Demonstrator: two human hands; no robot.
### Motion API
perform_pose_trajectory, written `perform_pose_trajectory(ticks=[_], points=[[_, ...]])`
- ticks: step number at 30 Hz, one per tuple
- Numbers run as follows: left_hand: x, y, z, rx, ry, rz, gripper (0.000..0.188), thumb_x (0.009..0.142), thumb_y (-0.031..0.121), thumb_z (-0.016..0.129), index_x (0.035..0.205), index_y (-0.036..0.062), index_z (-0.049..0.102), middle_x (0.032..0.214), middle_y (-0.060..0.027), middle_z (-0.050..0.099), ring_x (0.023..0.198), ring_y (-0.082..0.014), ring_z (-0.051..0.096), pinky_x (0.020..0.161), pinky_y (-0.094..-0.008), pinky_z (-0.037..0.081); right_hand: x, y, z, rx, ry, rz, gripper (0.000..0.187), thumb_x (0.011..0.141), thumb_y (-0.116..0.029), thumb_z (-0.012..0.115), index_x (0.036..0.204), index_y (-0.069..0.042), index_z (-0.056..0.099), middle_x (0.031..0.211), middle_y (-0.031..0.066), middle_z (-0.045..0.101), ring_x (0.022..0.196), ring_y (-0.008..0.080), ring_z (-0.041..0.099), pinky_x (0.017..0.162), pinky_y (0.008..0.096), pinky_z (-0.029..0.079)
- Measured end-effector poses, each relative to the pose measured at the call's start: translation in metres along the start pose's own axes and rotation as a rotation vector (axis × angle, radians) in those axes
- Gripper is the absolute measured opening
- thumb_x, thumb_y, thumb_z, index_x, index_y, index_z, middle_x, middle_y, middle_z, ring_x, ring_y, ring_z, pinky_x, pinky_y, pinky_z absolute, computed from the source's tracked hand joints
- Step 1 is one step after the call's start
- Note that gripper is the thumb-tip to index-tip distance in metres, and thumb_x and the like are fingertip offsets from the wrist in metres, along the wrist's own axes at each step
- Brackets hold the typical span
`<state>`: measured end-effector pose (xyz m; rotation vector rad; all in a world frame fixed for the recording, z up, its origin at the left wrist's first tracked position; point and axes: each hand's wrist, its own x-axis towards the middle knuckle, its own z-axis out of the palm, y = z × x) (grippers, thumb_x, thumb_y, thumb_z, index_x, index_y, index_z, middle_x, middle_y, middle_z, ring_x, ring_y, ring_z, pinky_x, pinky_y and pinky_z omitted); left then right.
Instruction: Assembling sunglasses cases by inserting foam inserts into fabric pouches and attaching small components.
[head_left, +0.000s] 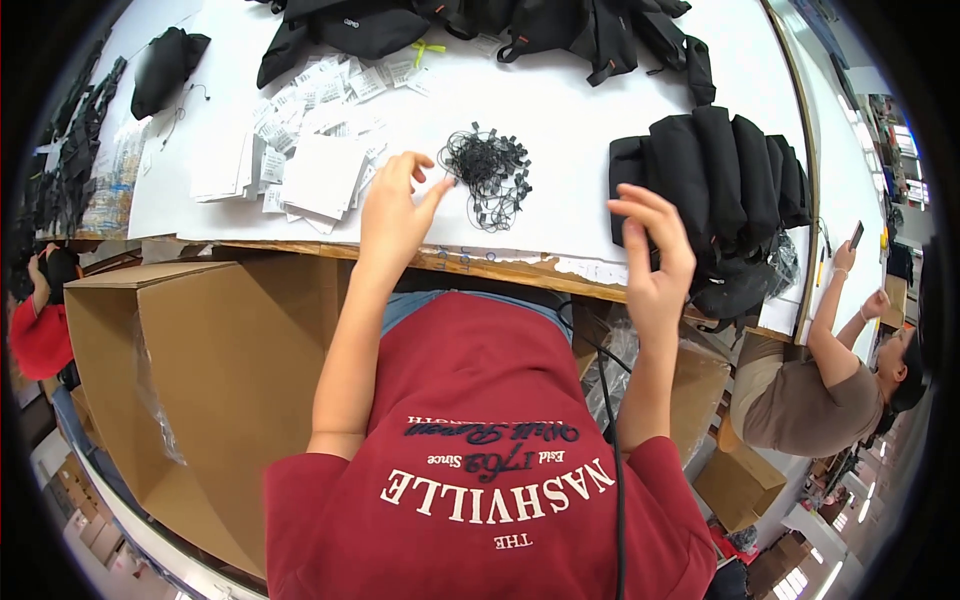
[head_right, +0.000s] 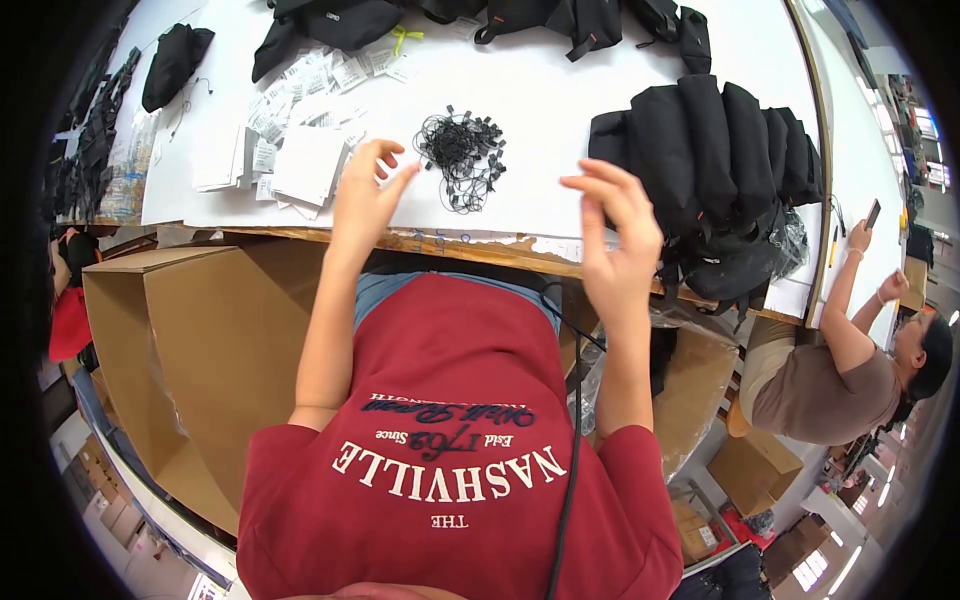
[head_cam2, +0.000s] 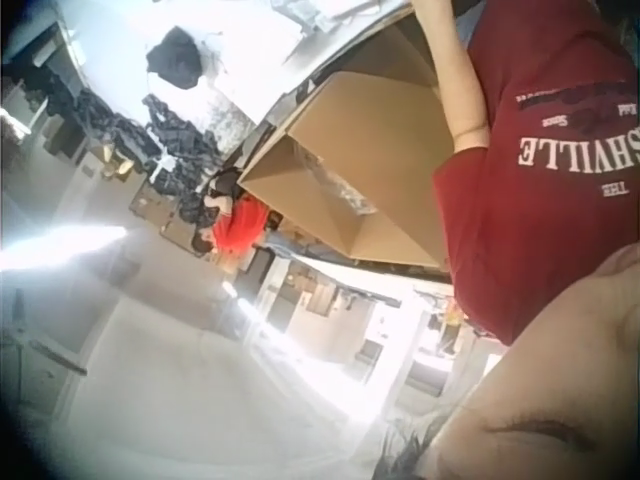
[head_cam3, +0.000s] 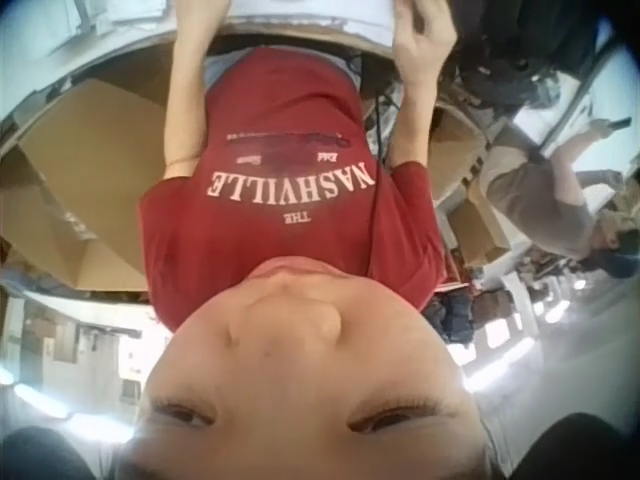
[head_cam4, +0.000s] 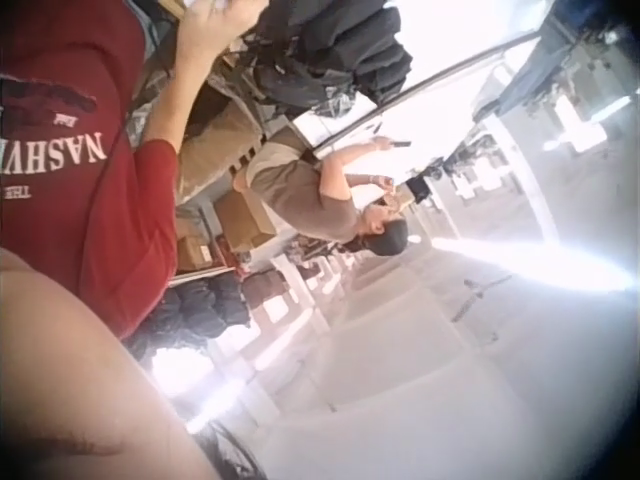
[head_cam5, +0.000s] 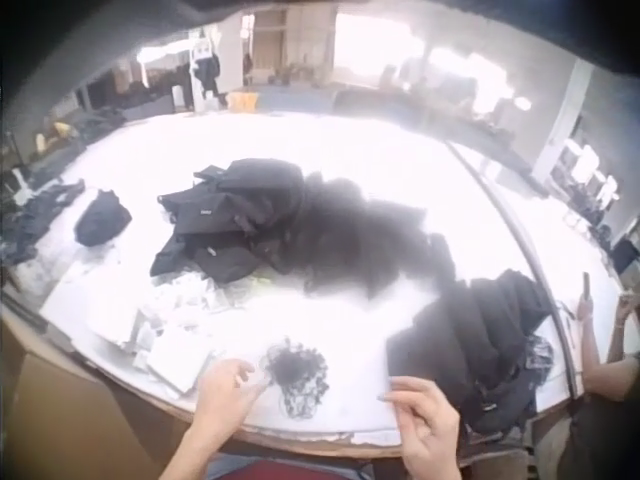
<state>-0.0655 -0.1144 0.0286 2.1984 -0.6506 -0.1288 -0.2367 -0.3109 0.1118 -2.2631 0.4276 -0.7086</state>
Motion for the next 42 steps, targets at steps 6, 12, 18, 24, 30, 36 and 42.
perform_pose_trajectory(ticks=[6,12,18,24,30,36,42], points=[[-0.005,-0.021,0.028,0.131,0.033,0.038,0.015,0.080,0.018,0.071,0.084,0.0067,0.062,0.087,-0.0069,0.056,0.086,-0.0253,0.055,0.074,-0.0375,0.046,-0.007,-0.007,0.026,0.138,-0.077,0.008,0.015,0.085,0.000,0.057,0.091,-0.007,0.069,0.099,0.0081,0.068,0.092,0.0246,0.063,0.081,0.0320,0.045],[-0.007,0.005,0.009,-0.097,-0.065,0.108,0.009,0.081,0.009,0.068,0.085,0.0041,0.061,0.084,-0.0073,0.058,0.075,-0.0242,0.056,0.066,-0.0349,0.046,0.004,-0.025,0.048,0.270,-0.226,0.147,0.021,0.085,-0.004,0.061,0.105,-0.008,0.067,0.097,0.0090,0.068,0.073,0.0188,0.062,0.067,0.0298,0.048],[-0.016,0.058,-0.020,-0.341,-0.111,0.310,0.008,0.081,-0.001,0.064,0.085,0.0028,0.058,0.081,-0.0064,0.058,0.071,-0.0206,0.056,0.063,-0.0297,0.046,0.005,-0.026,0.063,0.459,-0.419,0.261,0.029,0.088,-0.018,0.066,0.115,-0.006,0.062,0.084,0.0065,0.068,0.056,0.0098,0.055,0.054,0.0236,0.044],[-0.017,0.042,-0.019,-0.502,-0.139,0.264,0.012,0.084,0.000,0.062,0.095,0.0021,0.060,0.093,-0.0046,0.061,0.083,-0.0145,0.056,0.075,-0.0270,0.045,0.012,-0.015,0.059,0.436,-0.426,0.142,0.017,0.087,-0.016,0.066,0.098,-0.002,0.064,0.077,0.0052,0.067,0.064,0.0101,0.058,0.058,0.0232,0.045],[-0.007,0.025,0.021,-0.470,-0.342,0.270,0.027,0.089,0.009,0.058,0.115,0.0066,0.060,0.115,-0.0075,0.061,0.110,-0.0255,0.052,0.097,-0.0362,0.039,0.025,-0.016,0.053,0.626,-0.327,0.181,0.013,0.089,-0.011,0.064,0.095,0.000,0.062,0.078,0.0049,0.066,0.067,0.0086,0.059,0.060,0.0224,0.045],[0.011,0.023,0.036,-0.342,-0.183,0.289,0.014,0.085,0.016,0.066,0.095,0.0066,0.070,0.088,-0.0063,0.067,0.087,-0.0238,0.058,0.083,-0.0353,0.045,0.034,-0.010,0.034,0.979,-0.146,0.253,0.007,0.091,-0.007,0.058,0.092,0.000,0.056,0.074,0.0016,0.056,0.065,0.0068,0.050,0.061,0.0210,0.041],[0.015,0.018,0.031,-0.262,-0.079,0.373,0.012,0.083,0.014,0.068,0.093,0.0086,0.071,0.081,-0.0052,0.066,0.080,-0.0221,0.057,0.074,-0.0318,0.045,0.032,0.012,0.025,1.189,0.072,0.418,0.005,0.091,-0.007,0.057,0.089,-0.002,0.057,0.065,-0.0041,0.044,0.059,0.0043,0.036,0.055,0.0200,0.029]])
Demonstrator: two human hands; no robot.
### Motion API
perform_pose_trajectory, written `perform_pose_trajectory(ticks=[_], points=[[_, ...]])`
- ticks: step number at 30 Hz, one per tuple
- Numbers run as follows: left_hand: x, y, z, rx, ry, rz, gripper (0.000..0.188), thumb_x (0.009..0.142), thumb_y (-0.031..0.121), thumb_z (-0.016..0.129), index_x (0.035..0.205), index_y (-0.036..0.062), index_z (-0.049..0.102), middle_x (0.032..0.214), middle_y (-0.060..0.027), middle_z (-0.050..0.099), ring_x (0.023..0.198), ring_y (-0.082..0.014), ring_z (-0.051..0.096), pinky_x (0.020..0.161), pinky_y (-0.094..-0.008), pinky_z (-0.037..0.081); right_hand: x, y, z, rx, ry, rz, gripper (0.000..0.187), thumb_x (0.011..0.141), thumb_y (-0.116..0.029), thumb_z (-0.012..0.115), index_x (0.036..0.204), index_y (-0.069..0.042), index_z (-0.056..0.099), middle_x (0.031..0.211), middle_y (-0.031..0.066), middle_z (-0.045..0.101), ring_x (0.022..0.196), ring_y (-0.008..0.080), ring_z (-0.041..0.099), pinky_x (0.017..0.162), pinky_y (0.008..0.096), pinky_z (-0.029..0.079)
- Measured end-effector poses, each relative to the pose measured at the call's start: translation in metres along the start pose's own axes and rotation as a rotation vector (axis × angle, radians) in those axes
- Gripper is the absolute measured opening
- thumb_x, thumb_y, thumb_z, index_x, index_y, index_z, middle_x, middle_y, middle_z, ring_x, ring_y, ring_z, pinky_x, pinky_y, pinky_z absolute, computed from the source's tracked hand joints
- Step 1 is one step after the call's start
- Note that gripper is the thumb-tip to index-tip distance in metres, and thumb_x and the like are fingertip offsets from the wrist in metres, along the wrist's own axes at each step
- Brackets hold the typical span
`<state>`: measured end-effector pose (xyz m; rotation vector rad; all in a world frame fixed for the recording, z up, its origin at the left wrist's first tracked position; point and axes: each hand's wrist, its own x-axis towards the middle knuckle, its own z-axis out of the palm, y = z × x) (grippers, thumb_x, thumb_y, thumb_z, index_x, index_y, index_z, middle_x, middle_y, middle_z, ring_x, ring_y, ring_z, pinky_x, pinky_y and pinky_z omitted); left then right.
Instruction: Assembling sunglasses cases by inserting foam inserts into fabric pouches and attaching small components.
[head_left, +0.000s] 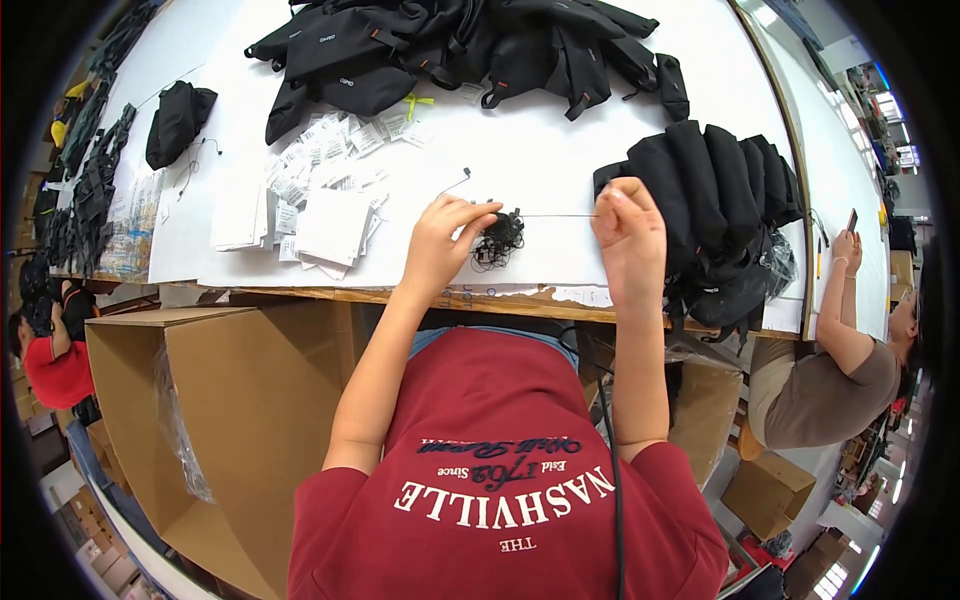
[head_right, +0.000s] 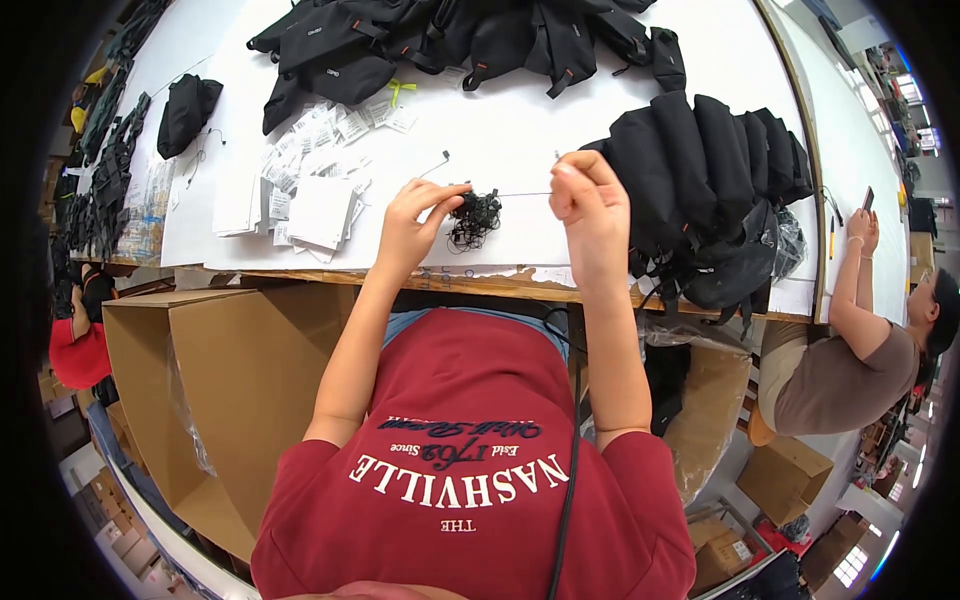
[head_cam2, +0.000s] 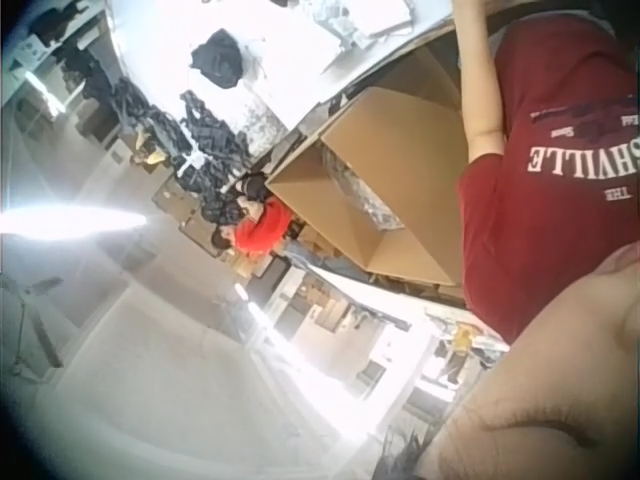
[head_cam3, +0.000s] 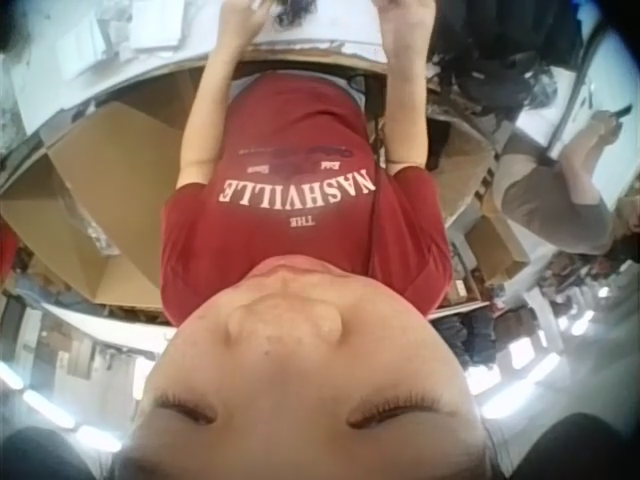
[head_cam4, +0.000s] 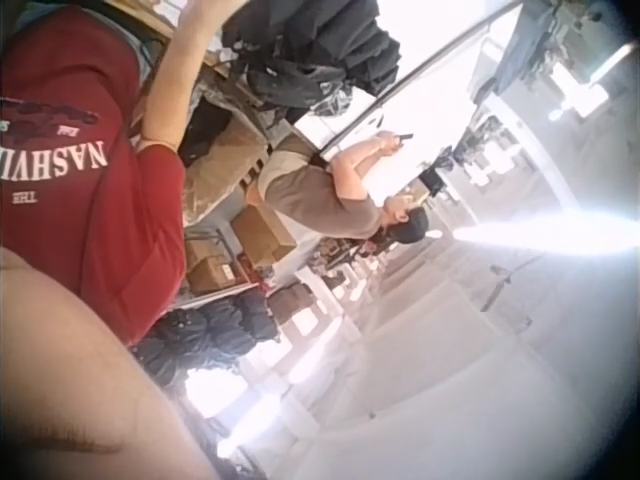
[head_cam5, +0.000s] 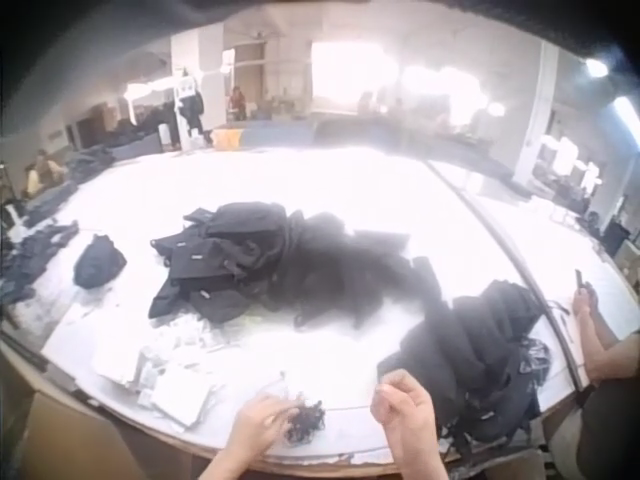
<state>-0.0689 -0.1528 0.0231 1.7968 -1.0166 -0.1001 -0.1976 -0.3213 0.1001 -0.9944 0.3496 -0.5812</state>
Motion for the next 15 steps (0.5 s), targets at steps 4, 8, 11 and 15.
perform_pose_trajectory(ticks=[4,8,11,15], points=[[-0.010,-0.015,-0.007,0.101,0.020,-0.116,0.012,0.084,0.012,0.067,0.094,0.0086,0.071,0.081,-0.0054,0.065,0.080,-0.0223,0.056,0.075,-0.0325,0.045,0.003,-0.011,-0.009,-0.002,0.068,-0.089,0.008,0.091,-0.010,0.058,0.091,-0.002,0.059,0.062,-0.0058,0.040,0.056,0.0028,0.032,0.052,0.0199,0.025],[-0.008,-0.008,-0.001,0.167,0.187,-0.077,0.015,0.084,0.013,0.067,0.098,0.0100,0.070,0.102,-0.0070,0.064,0.090,-0.0245,0.056,0.081,-0.0352,0.045,0.000,-0.009,-0.011,-0.076,0.045,-0.010,0.010,0.091,-0.010,0.059,0.093,-0.001,0.060,0.063,-0.0065,0.042,0.055,0.0022,0.032,0.052,0.0197,0.025],[0.006,0.025,0.009,0.112,0.228,0.062,0.018,0.083,0.015,0.067,0.100,0.0102,0.068,0.117,-0.0071,0.060,0.098,-0.0265,0.056,0.087,-0.0379,0.043,-0.002,-0.005,-0.005,-0.151,-0.025,0.069,0.010,0.090,-0.010,0.060,0.093,-0.001,0.060,0.063,-0.0066,0.044,0.055,0.0021,0.033,0.052,0.0195,0.025],[-0.001,0.021,0.036,0.025,0.027,0.145,0.017,0.081,0.013,0.070,0.097,0.0086,0.071,0.107,-0.0064,0.065,0.103,-0.0237,0.057,0.092,-0.0369,0.040,-0.004,0.004,0.006,-0.048,-0.098,0.120,0.008,0.090,-0.009,0.060,0.092,-0.001,0.060,0.064,-0.0060,0.045,0.055,0.0023,0.033,0.051,0.0193,0.025]])
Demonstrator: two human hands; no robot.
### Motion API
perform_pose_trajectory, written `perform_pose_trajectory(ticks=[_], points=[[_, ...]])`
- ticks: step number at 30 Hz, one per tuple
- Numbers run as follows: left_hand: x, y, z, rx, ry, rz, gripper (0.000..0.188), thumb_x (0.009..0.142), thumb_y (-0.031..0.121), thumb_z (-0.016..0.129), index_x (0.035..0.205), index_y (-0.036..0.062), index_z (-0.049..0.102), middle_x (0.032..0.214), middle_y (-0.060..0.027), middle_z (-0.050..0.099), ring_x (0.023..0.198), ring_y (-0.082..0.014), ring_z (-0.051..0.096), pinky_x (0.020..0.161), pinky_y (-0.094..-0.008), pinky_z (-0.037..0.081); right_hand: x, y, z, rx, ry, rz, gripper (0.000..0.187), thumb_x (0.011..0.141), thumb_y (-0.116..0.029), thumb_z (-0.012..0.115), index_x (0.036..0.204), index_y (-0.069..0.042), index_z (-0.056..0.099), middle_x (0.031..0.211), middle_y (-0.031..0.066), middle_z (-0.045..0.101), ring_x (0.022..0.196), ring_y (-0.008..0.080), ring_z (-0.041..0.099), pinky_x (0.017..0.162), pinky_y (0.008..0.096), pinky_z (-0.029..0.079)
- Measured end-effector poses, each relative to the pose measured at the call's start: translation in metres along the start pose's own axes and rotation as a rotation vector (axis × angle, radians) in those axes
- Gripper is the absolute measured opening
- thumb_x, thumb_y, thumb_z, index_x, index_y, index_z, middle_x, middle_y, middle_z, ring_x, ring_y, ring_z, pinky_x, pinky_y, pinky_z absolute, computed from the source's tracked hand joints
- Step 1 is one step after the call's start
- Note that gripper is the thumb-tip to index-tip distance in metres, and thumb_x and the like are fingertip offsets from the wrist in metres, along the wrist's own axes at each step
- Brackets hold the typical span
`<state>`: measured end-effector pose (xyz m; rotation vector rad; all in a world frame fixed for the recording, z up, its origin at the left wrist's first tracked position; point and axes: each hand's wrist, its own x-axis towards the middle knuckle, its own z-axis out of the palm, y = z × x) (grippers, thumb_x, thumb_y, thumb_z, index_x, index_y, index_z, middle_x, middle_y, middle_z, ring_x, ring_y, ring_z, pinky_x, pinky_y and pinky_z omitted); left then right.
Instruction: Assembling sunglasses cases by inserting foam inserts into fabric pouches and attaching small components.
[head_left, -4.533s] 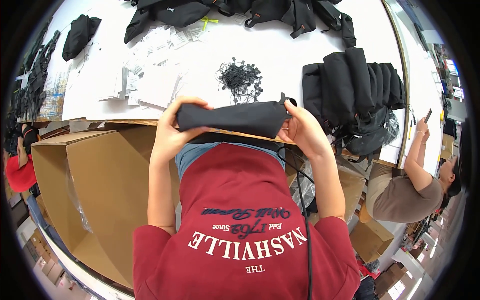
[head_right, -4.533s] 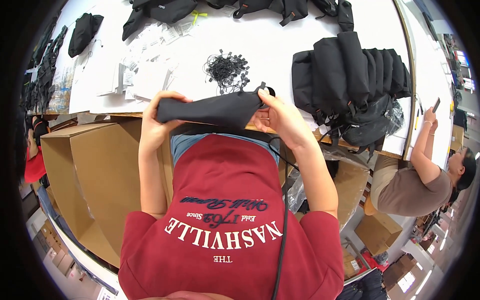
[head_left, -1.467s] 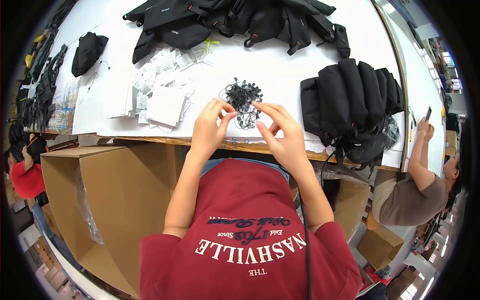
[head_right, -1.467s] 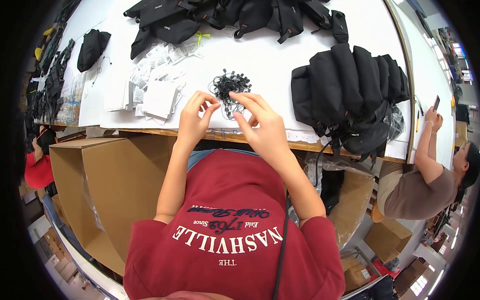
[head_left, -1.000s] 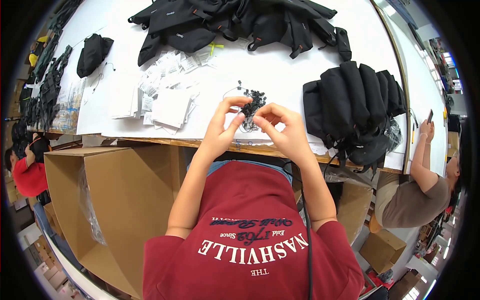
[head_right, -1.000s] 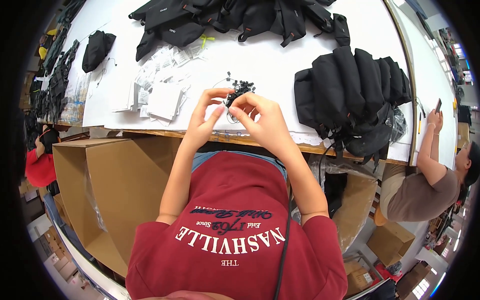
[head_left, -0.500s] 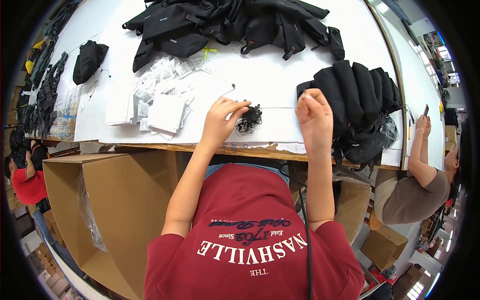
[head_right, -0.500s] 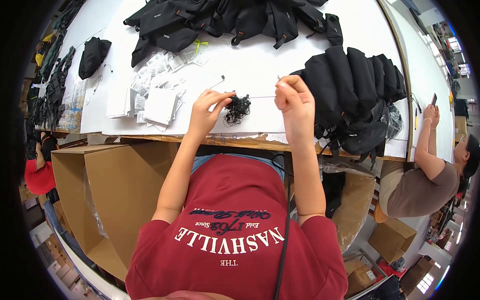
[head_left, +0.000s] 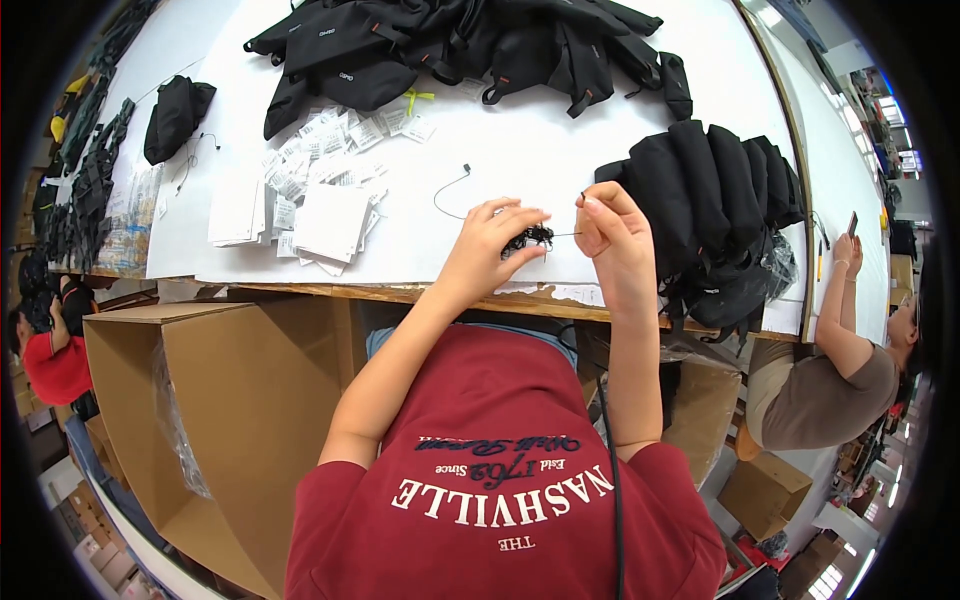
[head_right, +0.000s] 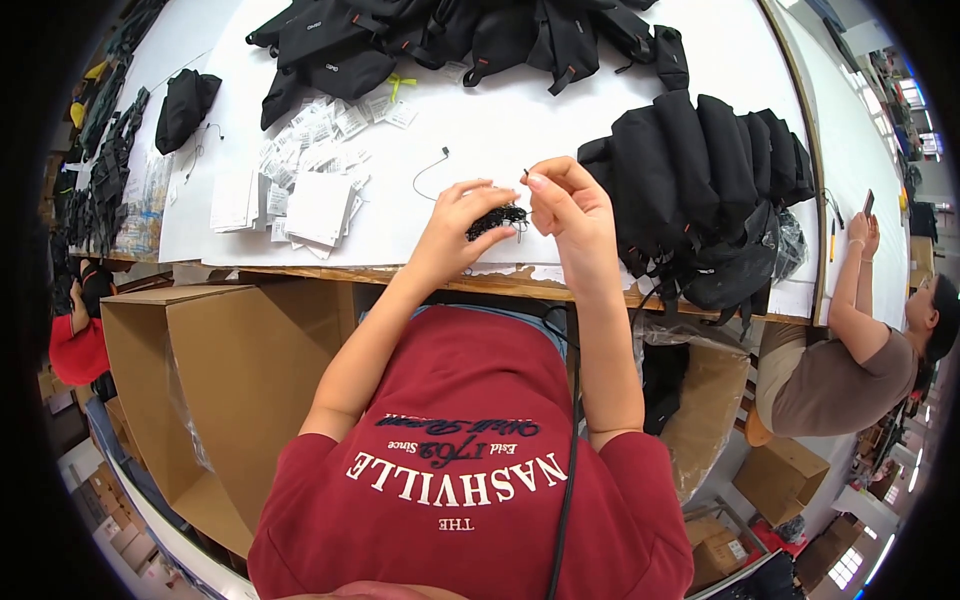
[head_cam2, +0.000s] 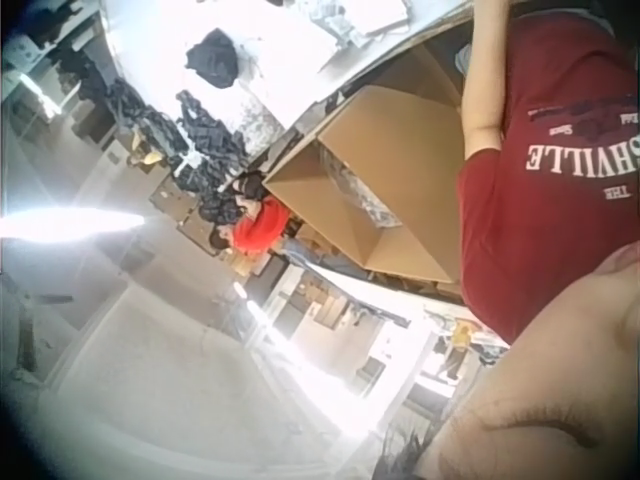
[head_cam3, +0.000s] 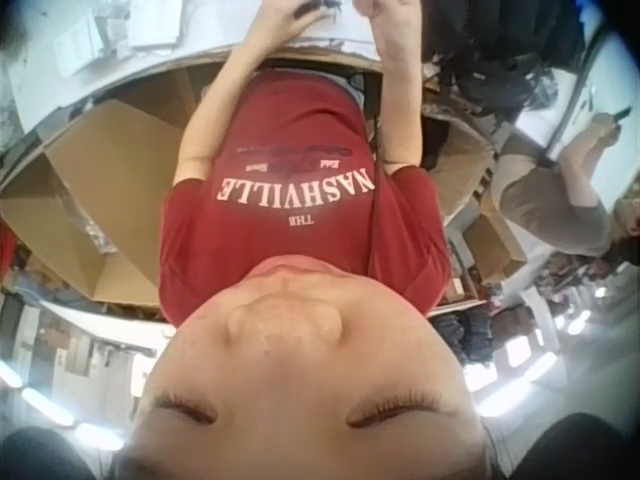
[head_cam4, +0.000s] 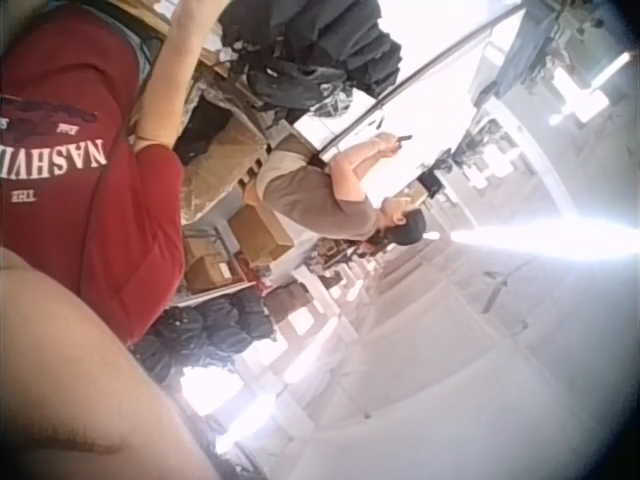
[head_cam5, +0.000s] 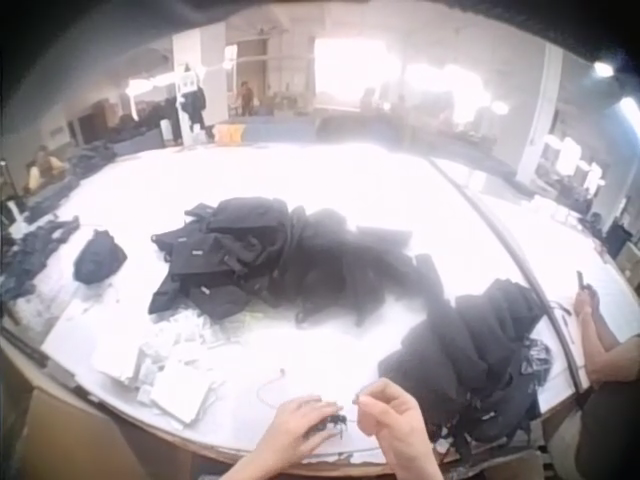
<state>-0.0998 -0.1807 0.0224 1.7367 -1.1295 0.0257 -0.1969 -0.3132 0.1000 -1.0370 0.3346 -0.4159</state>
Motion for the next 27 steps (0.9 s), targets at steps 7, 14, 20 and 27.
perform_pose_trajectory(ticks=[7,14,20,27], points=[[-0.013,-0.024,-0.009,0.086,-0.036,-0.086,0.006,0.080,0.012,0.069,0.083,0.0067,0.069,0.077,-0.0035,0.065,0.081,-0.0237,0.057,0.078,-0.0340,0.043,-0.006,-0.016,-0.017,0.035,0.087,-0.165,0.008,0.091,-0.009,0.058,0.092,-0.002,0.059,0.062,-0.0068,0.039,0.055,0.0022,0.032,0.051,0.0202,0.025],[-0.017,-0.044,-0.029,0.205,0.135,-0.261,0.007,0.086,0.010,0.063,0.090,0.0054,0.065,0.086,-0.0078,0.064,0.085,-0.0274,0.056,0.077,-0.0362,0.043,-0.009,-0.032,-0.029,0.044,0.150,-0.274,0.008,0.091,-0.008,0.058,0.091,-0.001,0.059,0.060,-0.0043,0.038,0.054,0.0049,0.033,0.052,0.0223,0.027],[-0.019,-0.058,-0.071,0.302,0.263,-0.363,0.026,0.085,0.016,0.064,0.108,0.0053,0.059,0.110,-0.0125,0.059,0.106,-0.0302,0.053,0.094,-0.0390,0.039,-0.012,-0.036,-0.030,-0.046,0.173,-0.260,0.007,0.091,-0.008,0.057,0.090,-0.002,0.059,0.063,-0.0012,0.047,0.054,0.0057,0.038,0.051,0.0213,0.030],[-0.052,-0.083,-0.138,1.022,0.047,-0.626,0.101,0.064,0.047,0.081,0.142,0.0051,0.033,0.136,-0.0201,0.046,0.125,-0.0379,0.042,0.107,-0.0488,0.026,-0.013,-0.029,-0.025,-0.170,0.131,-0.181,0.007,0.091,-0.009,0.058,0.088,-0.003,0.060,0.073,0.0052,0.062,0.056,0.0045,0.046,0.052,0.0178,0.034]])
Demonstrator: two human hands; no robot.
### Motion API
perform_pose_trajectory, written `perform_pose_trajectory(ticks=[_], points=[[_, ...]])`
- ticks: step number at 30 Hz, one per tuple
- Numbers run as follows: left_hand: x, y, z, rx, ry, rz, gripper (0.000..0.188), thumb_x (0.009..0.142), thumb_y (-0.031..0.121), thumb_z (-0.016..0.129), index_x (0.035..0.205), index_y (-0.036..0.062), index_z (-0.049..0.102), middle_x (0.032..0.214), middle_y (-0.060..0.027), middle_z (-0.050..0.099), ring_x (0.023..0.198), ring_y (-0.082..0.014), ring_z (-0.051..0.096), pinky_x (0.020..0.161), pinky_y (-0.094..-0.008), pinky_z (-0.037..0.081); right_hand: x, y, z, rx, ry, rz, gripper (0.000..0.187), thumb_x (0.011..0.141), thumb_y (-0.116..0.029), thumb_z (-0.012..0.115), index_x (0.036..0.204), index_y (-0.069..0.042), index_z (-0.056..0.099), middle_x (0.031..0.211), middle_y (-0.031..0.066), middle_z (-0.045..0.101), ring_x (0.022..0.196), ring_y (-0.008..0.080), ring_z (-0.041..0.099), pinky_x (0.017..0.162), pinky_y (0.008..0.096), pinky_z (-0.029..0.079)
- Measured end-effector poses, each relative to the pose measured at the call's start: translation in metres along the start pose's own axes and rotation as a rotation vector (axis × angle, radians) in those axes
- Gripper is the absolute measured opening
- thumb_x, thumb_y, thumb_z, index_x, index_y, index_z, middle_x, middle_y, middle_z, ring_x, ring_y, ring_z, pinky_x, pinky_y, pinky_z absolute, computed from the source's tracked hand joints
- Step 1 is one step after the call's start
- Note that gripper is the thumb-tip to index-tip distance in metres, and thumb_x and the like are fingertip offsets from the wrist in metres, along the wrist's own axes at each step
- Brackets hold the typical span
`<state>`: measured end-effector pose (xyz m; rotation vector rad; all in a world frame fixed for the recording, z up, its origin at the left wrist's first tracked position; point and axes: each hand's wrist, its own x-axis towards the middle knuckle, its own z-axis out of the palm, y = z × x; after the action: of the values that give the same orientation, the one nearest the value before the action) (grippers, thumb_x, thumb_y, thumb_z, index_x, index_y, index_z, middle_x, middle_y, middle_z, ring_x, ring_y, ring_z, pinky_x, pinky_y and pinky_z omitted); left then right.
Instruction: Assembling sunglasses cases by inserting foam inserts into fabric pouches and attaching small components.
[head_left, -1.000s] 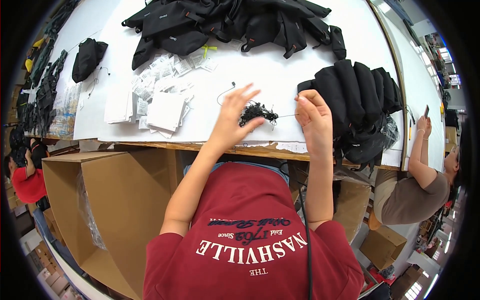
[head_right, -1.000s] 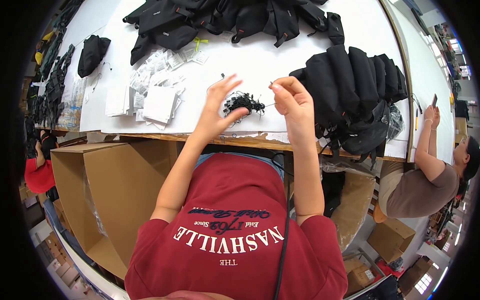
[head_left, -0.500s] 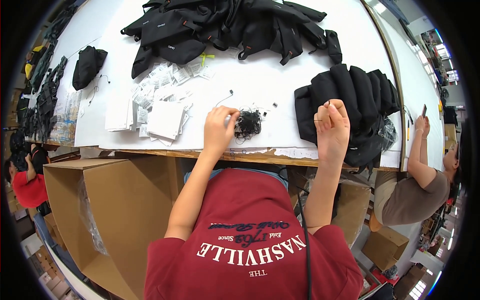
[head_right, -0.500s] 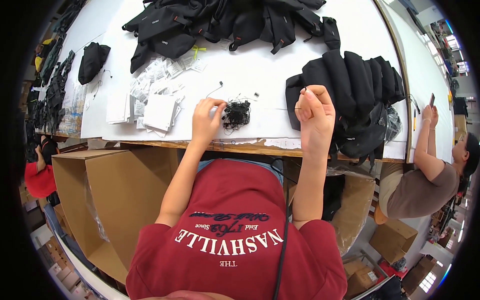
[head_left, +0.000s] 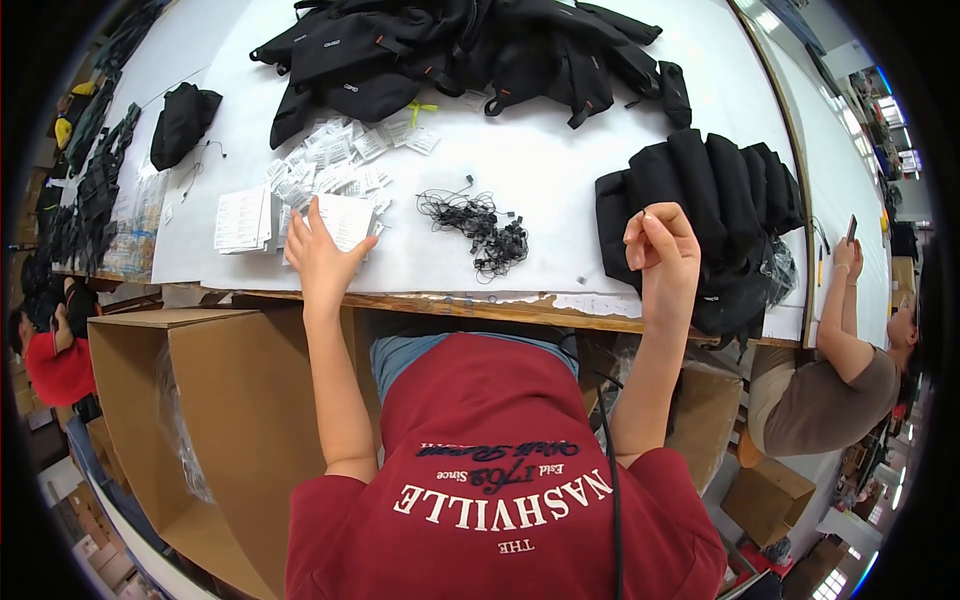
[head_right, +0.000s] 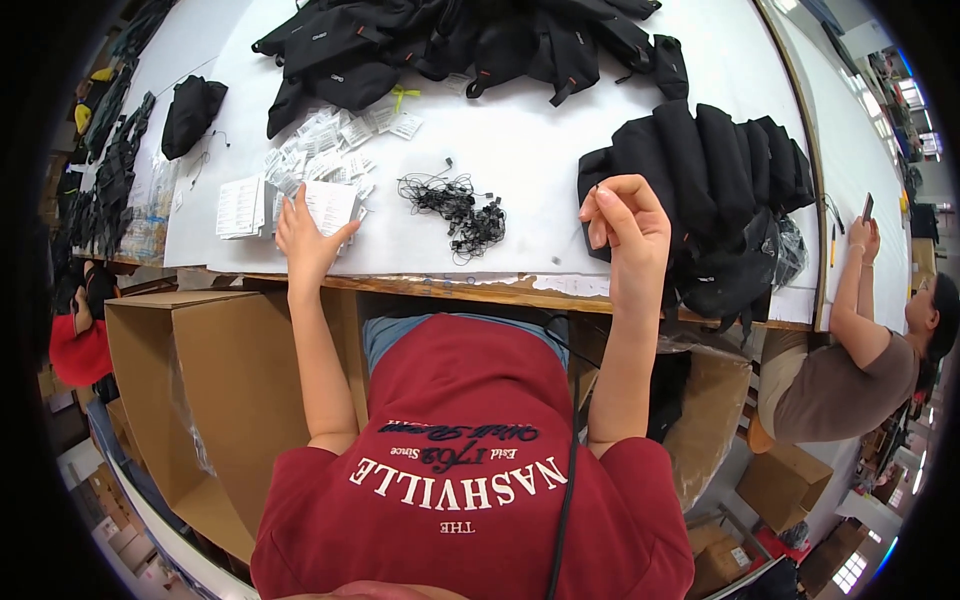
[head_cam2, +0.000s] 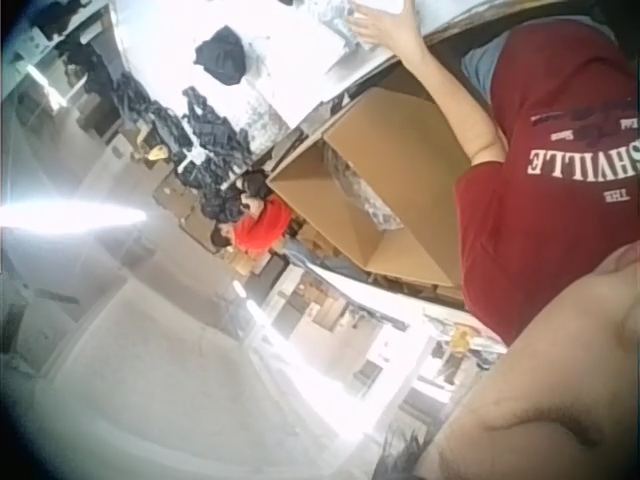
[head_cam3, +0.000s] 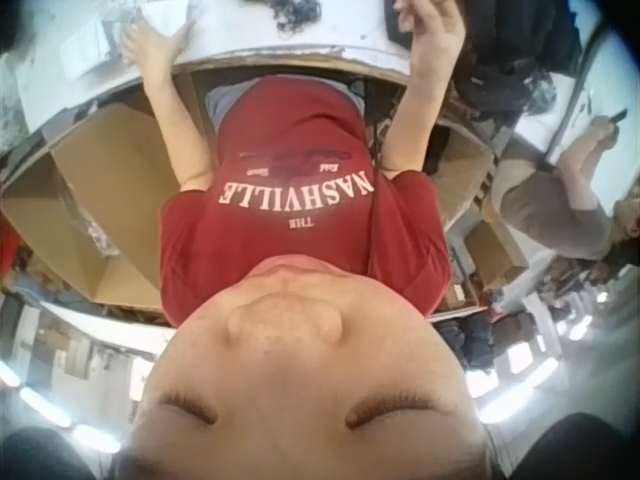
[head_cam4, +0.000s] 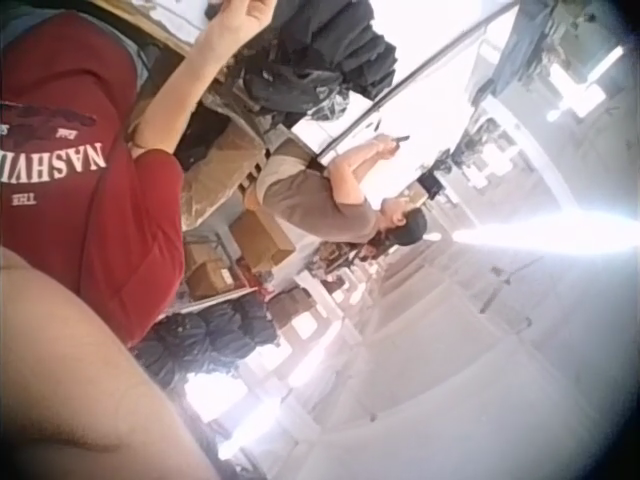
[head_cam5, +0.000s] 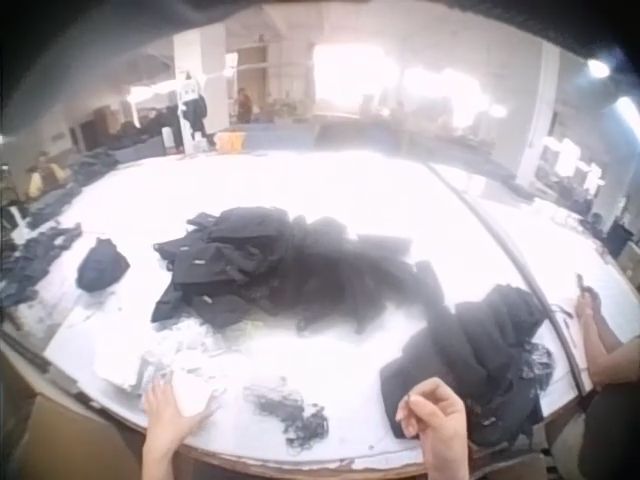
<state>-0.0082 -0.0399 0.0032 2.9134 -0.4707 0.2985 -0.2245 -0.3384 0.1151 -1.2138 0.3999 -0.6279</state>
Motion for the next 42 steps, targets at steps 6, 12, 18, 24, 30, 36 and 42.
perform_pose_trajectory(ticks=[6,12,18,24,30,36,42], points=[[0.000,-0.007,-0.018,-0.279,-0.191,-0.095,0.101,0.063,0.045,0.083,0.141,0.0033,0.035,0.137,-0.0208,0.045,0.124,-0.0384,0.042,0.106,-0.0468,0.030,-0.002,0.007,0.007,-0.066,-0.025,0.024,0.007,0.091,-0.010,0.059,0.089,-0.003,0.061,0.070,0.0038,0.061,0.057,0.0037,0.045,0.053,0.0173,0.032],[-0.006,0.022,-0.063,-0.501,0.027,-0.091,0.081,0.072,0.021,0.079,0.140,0.0054,0.037,0.124,-0.0157,0.052,0.115,-0.0314,0.050,0.100,-0.0403,0.038,-0.010,0.012,0.008,-0.098,-0.059,0.118,0.005,0.089,-0.007,0.061,0.090,-0.002,0.061,0.074,0.0002,0.060,0.062,0.0022,0.045,0.056,0.0168,0.033],[-0.035,0.070,-0.083,-1.338,-0.369,0.067,0.038,0.079,-0.004,0.065,0.116,-0.0024,0.060,0.092,-0.0025,0.052,0.084,-0.0102,0.054,0.069,-0.0218,0.046,-0.027,0.016,0.060,-0.458,-0.337,0.024,0.004,0.087,-0.005,0.063,0.085,-0.002,0.062,0.066,-0.0047,0.052,0.058,0.0004,0.042,0.052,0.0183,0.032],[-0.051,0.094,-0.092,-1.560,-0.489,0.062,0.023,0.082,-0.004,0.066,0.106,-0.0044,0.064,0.099,-0.0037,0.057,0.085,-0.0074,0.056,0.063,-0.0176,0.046,-0.033,0.028,0.079,-0.704,-0.265,-0.184,0.007,0.081,-0.006,0.066,0.082,-0.003,0.059,0.059,0.0052,0.046,0.052,0.0165,0.045,0.051,0.0293,0.039],[-0.061,0.101,-0.092,-1.624,-0.443,0.031,0.023,0.083,-0.004,0.065,0.106,-0.0055,0.063,0.101,-0.0048,0.062,0.089,-0.0079,0.058,0.067,-0.0192,0.050,-0.032,0.034,0.075,-0.784,-0.185,-0.301,0.007,0.080,-0.005,0.066,0.081,-0.004,0.059,0.059,0.0044,0.046,0.051,0.0159,0.045,0.049,0.0299,0.039],[-0.064,0.107,-0.097,-1.574,-0.389,-0.094,0.023,0.085,-0.003,0.064,0.107,-0.0055,0.063,0.098,-0.0060,0.064,0.080,-0.0070,0.060,0.067,-0.0187,0.050,-0.033,0.038,0.075,-0.740,-0.168,-0.363,0.006,0.081,-0.002,0.067,0.081,-0.002,0.061,0.060,0.0008,0.047,0.050,0.0077,0.039,0.045,0.0234,0.031],[-0.070,0.110,-0.102,-1.460,-0.391,-0.059,0.023,0.085,-0.003,0.064,0.107,-0.0029,0.064,0.101,-0.0068,0.066,0.079,-0.0063,0.061,0.065,-0.0189,0.051,-0.034,0.036,0.077,-0.772,-0.162,-0.338,0.008,0.080,-0.005,0.066,0.080,-0.004,0.059,0.058,0.0037,0.045,0.051,0.0161,0.045,0.048,0.0295,0.038]])
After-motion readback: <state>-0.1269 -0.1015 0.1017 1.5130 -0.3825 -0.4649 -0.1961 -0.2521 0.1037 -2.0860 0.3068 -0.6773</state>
